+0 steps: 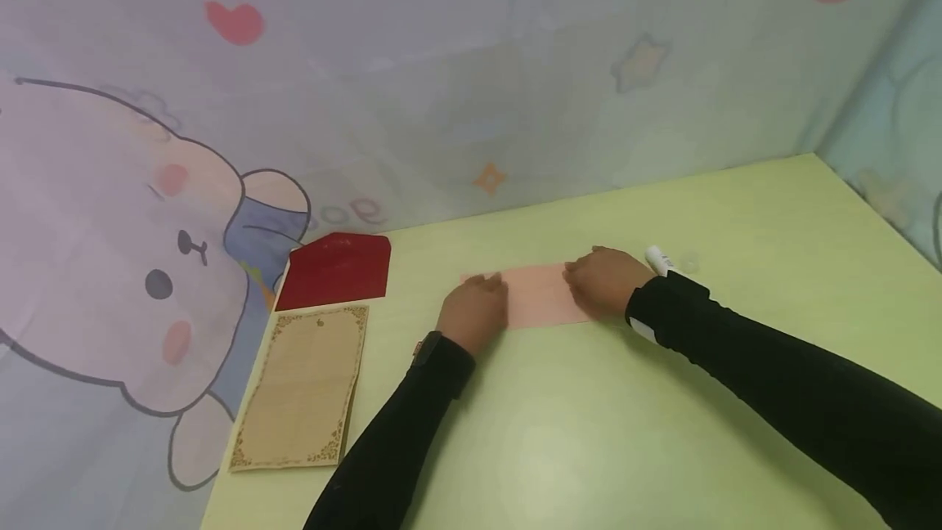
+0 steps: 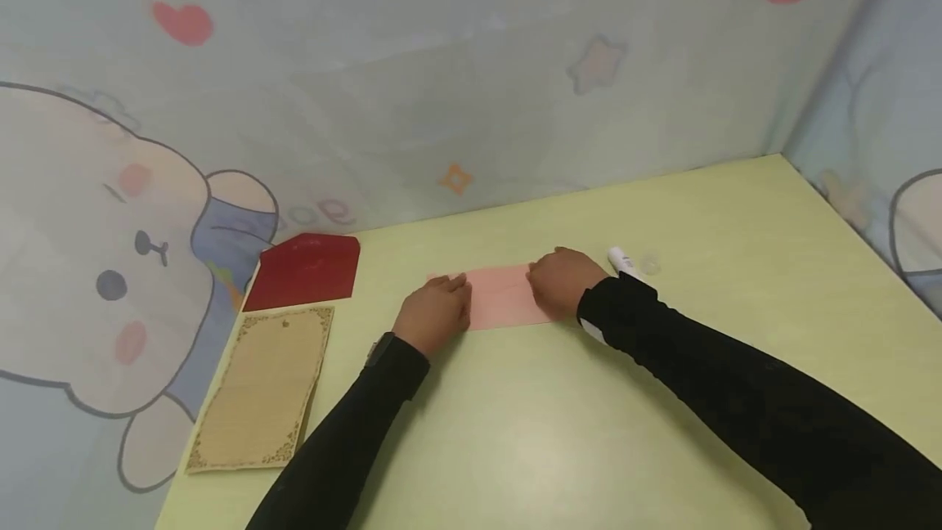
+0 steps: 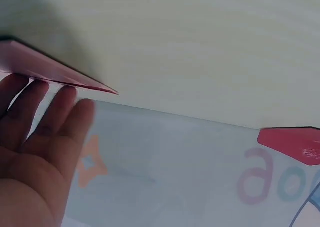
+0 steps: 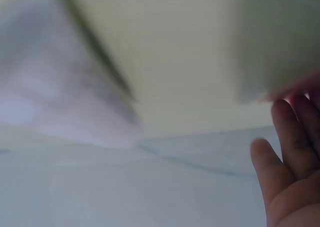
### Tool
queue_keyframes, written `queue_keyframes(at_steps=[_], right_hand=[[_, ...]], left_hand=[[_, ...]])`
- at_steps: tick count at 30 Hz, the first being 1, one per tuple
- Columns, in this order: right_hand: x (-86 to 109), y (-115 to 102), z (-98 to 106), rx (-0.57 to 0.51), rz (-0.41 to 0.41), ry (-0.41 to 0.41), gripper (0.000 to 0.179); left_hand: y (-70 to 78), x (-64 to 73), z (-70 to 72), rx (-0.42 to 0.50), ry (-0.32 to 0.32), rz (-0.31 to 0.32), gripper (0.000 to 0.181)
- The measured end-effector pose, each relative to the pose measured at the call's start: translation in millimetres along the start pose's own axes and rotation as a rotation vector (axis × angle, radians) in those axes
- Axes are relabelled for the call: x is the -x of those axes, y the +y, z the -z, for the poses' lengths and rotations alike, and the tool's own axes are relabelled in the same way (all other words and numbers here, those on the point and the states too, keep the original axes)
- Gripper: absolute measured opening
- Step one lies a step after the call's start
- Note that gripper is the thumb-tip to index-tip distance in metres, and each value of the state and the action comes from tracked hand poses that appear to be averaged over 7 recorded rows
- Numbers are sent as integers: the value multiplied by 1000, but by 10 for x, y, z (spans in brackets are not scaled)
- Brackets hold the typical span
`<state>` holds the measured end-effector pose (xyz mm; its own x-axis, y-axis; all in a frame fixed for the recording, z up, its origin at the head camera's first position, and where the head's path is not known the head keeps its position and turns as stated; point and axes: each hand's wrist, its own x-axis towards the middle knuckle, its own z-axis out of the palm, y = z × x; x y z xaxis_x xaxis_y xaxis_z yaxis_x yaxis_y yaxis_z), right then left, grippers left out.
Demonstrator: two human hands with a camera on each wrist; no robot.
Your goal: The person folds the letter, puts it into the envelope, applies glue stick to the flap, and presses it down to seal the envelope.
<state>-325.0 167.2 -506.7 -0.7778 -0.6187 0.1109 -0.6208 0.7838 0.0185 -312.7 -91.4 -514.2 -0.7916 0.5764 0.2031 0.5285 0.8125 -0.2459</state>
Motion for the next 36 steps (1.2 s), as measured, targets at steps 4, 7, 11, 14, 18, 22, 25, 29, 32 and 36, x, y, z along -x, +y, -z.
queue_keyframes(at_steps=[4,7,11,14,18,22,25,29,32,36], right_hand=[[-110,-201,-45,-2,41,30,20],[-164,-368,-113,20,153,81,26],[-188,-466,-134,14,153,84,35],[-167,-423,-90,-41,58,46,37],[-92,-275,-48,-14,35,11,36],[55,-93,-46,65,61,1,36],[155,9,-33,72,42,-6,36],[132,13,-34,114,28,1,29],[-19,-101,-87,143,73,2,29],[-239,-301,-108,120,141,5,35]], left_hand=[[116,-6,-31,7,-10,13,23],[184,0,-79,70,-69,47,22],[250,-13,-19,95,-90,63,24],[245,-28,86,91,-92,75,26],[204,-36,178,100,-90,94,25],[205,-34,139,132,-55,88,23],[220,-36,64,162,-52,90,26],[238,-52,2,156,-76,91,28],[232,-51,15,125,-107,82,27],[202,-60,90,110,-150,66,35]])
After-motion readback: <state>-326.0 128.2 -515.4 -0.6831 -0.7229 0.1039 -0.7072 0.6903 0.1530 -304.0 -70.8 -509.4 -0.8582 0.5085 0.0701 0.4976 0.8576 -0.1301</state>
